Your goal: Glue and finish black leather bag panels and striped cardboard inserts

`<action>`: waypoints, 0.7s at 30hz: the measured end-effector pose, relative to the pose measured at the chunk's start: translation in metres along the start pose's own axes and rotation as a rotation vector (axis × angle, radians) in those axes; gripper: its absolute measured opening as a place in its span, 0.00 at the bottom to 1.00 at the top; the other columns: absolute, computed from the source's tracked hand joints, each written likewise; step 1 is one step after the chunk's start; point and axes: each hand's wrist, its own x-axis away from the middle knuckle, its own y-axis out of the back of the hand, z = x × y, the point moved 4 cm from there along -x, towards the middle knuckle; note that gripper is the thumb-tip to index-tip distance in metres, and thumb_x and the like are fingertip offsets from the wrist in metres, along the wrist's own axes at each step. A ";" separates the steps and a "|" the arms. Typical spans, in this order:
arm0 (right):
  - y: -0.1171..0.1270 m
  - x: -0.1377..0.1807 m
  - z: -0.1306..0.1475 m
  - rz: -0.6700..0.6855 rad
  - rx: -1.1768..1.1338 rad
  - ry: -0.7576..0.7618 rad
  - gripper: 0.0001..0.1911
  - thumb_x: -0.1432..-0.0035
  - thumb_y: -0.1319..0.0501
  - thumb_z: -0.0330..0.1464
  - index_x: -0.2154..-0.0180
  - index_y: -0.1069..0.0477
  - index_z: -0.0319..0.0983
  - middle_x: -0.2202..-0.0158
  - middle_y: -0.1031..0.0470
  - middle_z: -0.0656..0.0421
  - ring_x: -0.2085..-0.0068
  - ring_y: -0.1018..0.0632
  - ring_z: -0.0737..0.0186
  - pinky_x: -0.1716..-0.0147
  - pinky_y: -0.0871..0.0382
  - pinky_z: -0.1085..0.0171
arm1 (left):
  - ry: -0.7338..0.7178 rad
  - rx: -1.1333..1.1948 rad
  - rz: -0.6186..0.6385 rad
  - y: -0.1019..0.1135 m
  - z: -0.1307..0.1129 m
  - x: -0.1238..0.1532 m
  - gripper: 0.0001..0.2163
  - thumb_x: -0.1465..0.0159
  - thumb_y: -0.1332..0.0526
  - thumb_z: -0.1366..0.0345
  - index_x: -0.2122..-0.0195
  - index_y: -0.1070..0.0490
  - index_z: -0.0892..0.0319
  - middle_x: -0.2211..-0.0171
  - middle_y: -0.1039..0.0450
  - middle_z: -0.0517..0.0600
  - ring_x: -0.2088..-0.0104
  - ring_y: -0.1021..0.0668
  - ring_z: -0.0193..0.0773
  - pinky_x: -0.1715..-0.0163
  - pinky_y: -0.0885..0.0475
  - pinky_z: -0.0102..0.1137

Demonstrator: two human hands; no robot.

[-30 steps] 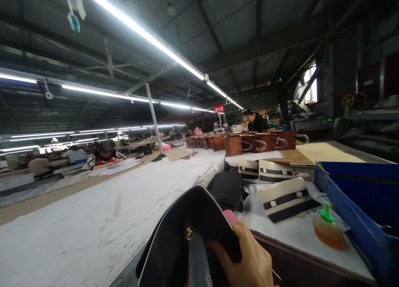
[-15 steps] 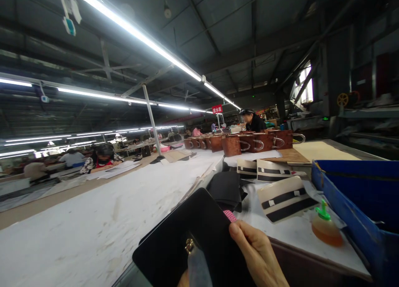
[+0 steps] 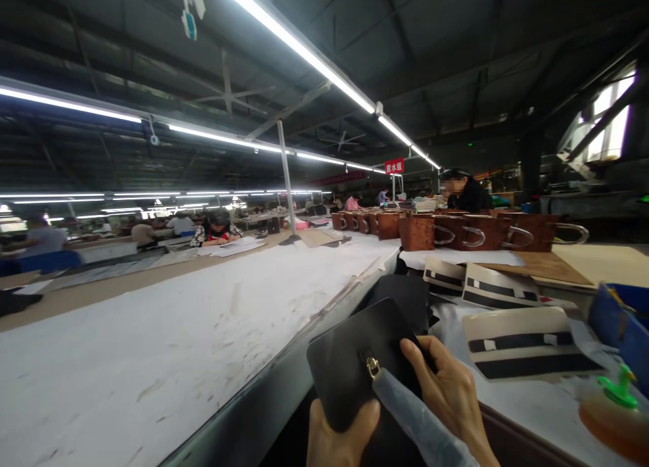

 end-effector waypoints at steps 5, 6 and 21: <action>0.001 -0.006 -0.007 0.013 -0.041 -0.047 0.28 0.41 0.46 0.59 0.75 0.28 0.44 0.82 0.37 0.63 0.78 0.35 0.61 0.79 0.41 0.63 | 0.090 0.068 -0.008 0.008 -0.003 0.005 0.20 0.50 0.28 0.52 0.62 0.26 0.60 0.61 0.20 0.59 0.51 0.22 0.61 0.50 0.28 0.50; 0.001 -0.008 -0.007 0.035 -0.048 -0.064 0.28 0.42 0.46 0.60 0.75 0.28 0.43 0.82 0.37 0.62 0.78 0.35 0.61 0.79 0.41 0.63 | 0.114 0.078 -0.001 0.009 -0.004 0.005 0.21 0.50 0.28 0.52 0.60 0.26 0.60 0.61 0.19 0.59 0.52 0.21 0.60 0.50 0.28 0.49; -0.008 -0.009 -0.009 0.136 -0.131 -0.178 0.28 0.49 0.44 0.60 0.76 0.30 0.42 0.80 0.39 0.61 0.76 0.37 0.61 0.78 0.42 0.63 | -0.373 0.112 0.004 0.035 -0.062 -0.029 0.13 0.36 0.38 0.53 0.71 0.29 0.58 0.71 0.27 0.45 0.65 0.26 0.40 0.61 0.32 0.31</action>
